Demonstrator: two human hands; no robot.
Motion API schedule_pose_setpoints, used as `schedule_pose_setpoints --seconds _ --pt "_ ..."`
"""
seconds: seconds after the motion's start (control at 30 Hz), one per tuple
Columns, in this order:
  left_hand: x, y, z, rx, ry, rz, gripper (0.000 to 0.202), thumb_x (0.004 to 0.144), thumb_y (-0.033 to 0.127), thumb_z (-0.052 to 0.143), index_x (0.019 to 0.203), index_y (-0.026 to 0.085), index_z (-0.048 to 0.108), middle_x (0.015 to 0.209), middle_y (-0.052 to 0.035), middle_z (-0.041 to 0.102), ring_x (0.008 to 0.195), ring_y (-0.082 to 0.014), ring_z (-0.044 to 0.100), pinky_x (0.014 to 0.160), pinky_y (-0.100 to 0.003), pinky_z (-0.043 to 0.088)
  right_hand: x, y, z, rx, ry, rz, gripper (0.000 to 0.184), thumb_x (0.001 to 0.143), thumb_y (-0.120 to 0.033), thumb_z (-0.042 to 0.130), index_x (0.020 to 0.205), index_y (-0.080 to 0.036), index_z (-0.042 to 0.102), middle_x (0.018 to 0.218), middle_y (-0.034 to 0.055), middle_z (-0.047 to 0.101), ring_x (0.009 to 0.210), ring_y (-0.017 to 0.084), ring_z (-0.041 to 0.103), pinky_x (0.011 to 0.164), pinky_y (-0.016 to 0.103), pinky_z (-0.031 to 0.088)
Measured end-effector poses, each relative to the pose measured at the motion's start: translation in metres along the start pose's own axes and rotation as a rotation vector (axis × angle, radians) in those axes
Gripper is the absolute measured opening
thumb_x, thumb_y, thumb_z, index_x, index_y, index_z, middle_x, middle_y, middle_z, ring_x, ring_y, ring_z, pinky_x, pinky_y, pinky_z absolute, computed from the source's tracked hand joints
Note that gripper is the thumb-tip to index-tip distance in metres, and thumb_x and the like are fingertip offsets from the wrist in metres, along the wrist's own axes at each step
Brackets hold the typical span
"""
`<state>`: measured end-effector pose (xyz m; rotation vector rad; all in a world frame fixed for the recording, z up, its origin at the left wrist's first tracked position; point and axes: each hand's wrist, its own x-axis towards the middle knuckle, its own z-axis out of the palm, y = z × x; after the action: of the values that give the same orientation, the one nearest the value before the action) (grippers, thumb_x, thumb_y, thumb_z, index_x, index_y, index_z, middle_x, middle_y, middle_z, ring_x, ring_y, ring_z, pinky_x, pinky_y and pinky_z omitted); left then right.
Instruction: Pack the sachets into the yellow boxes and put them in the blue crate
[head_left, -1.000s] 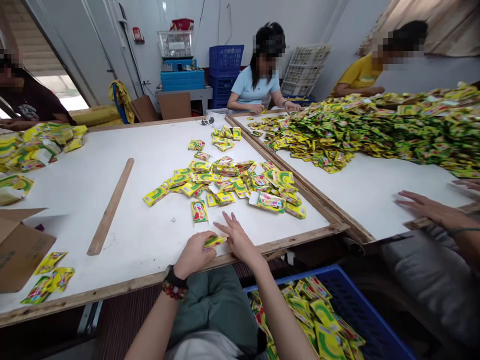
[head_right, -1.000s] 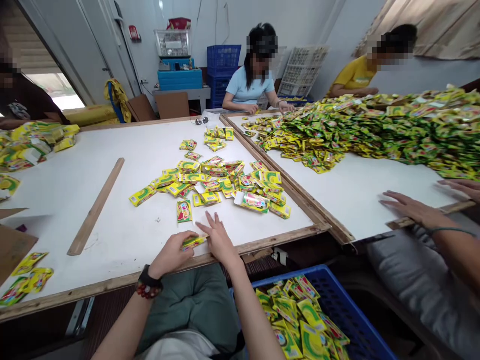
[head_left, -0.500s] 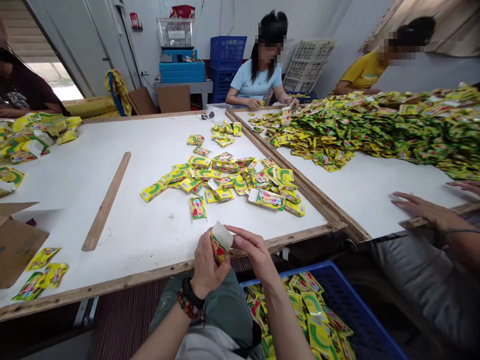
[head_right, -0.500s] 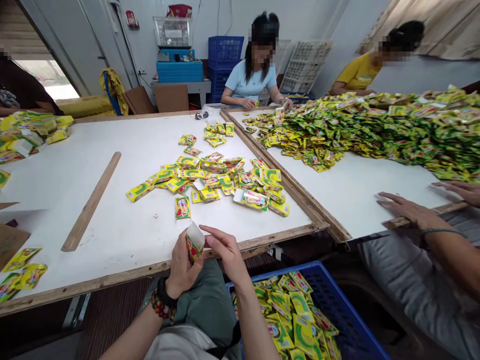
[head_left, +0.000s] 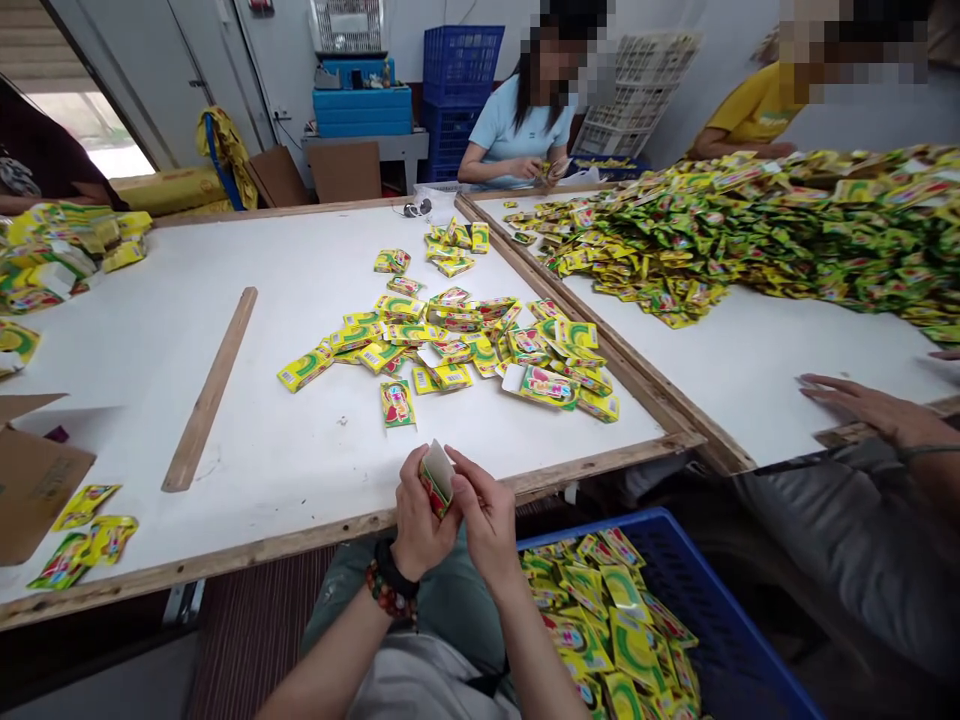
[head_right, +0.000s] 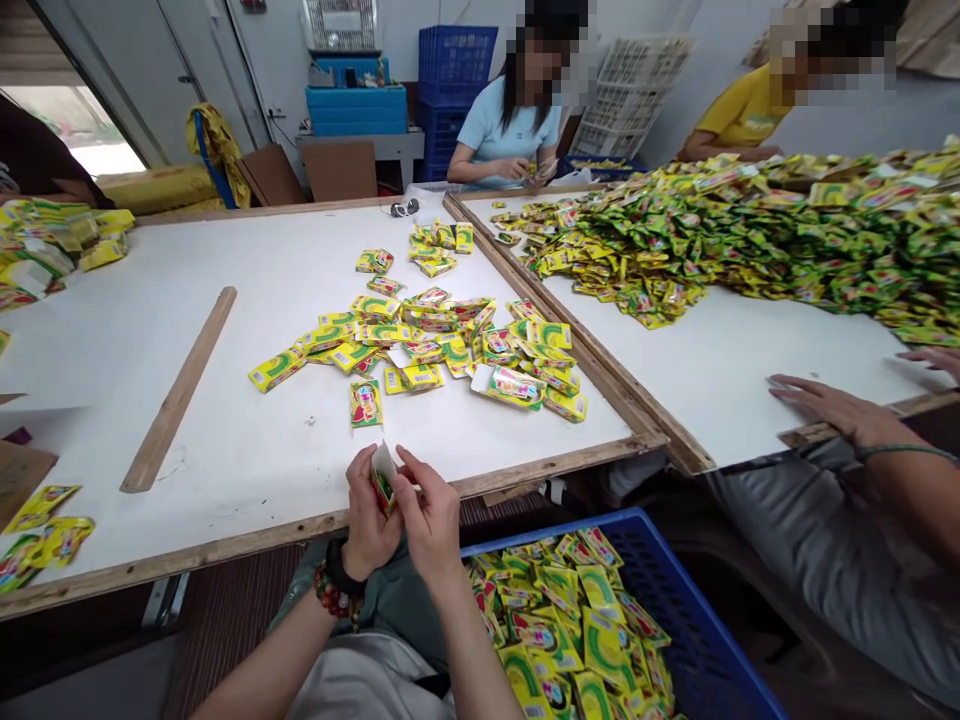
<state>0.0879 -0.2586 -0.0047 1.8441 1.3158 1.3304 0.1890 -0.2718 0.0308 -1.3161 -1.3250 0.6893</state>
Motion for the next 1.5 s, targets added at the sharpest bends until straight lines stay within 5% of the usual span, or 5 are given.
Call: schedule_pose_setpoints --seconds 0.2,0.5,0.77,1.03,1.5 --pt "-0.005 -0.008 0.004 -0.119 0.054 0.011 0.038 0.082 0.027 0.057 0.114 0.022 0.039 0.109 -0.0095 0.055 0.093 -0.0204 0.059 0.079 -0.036 0.049 0.000 -0.007 0.000 -0.385 0.168 -0.378 0.042 0.087 -0.024 0.058 0.129 -0.020 0.059 0.088 0.0094 0.077 0.074 0.022 0.072 0.086 0.038 0.057" --pt "-0.008 -0.012 0.006 -0.073 0.105 0.132 0.055 0.081 0.027 0.058 0.129 0.022 0.032 0.122 -0.0134 0.051 0.112 -0.0248 0.056 0.090 -0.041 0.050 0.005 -0.023 -0.011 -0.119 -0.301 -0.135 0.037 0.091 -0.023 0.053 0.126 -0.026 0.061 0.130 0.0087 0.061 0.120 0.025 0.058 0.095 0.037 0.053" --pt "-0.006 -0.008 0.007 0.081 -0.073 -0.055 0.044 0.078 0.031 0.057 0.118 0.020 0.041 0.100 -0.0087 0.062 0.082 -0.0225 0.063 0.070 -0.035 0.051 0.002 -0.021 -0.004 -0.228 -0.048 -0.133 0.029 0.091 -0.023 0.052 0.114 -0.021 0.070 0.102 0.0086 0.075 0.082 0.023 0.074 0.071 0.030 0.061" --pt "0.000 -0.006 0.002 -0.030 -0.077 -0.166 0.025 0.086 0.036 0.047 0.104 0.021 0.043 0.072 0.0006 0.053 0.057 -0.0162 0.050 0.053 -0.028 0.039 0.008 -0.028 -0.006 -0.400 -0.289 -0.280 0.040 0.095 -0.029 0.047 0.131 -0.015 0.056 0.116 0.0139 0.070 0.097 0.025 0.071 0.079 0.033 0.058" --pt "0.011 -0.004 -0.002 -0.168 -0.227 -0.125 0.032 0.085 0.036 0.051 0.113 0.020 0.046 0.091 -0.0049 0.064 0.077 -0.0184 0.061 0.068 -0.030 0.047 -0.004 -0.014 -0.014 -0.450 -0.304 -0.168 0.061 0.097 -0.027 0.042 0.152 -0.022 0.016 0.105 0.0115 0.072 0.087 0.025 0.070 0.071 0.035 0.056"
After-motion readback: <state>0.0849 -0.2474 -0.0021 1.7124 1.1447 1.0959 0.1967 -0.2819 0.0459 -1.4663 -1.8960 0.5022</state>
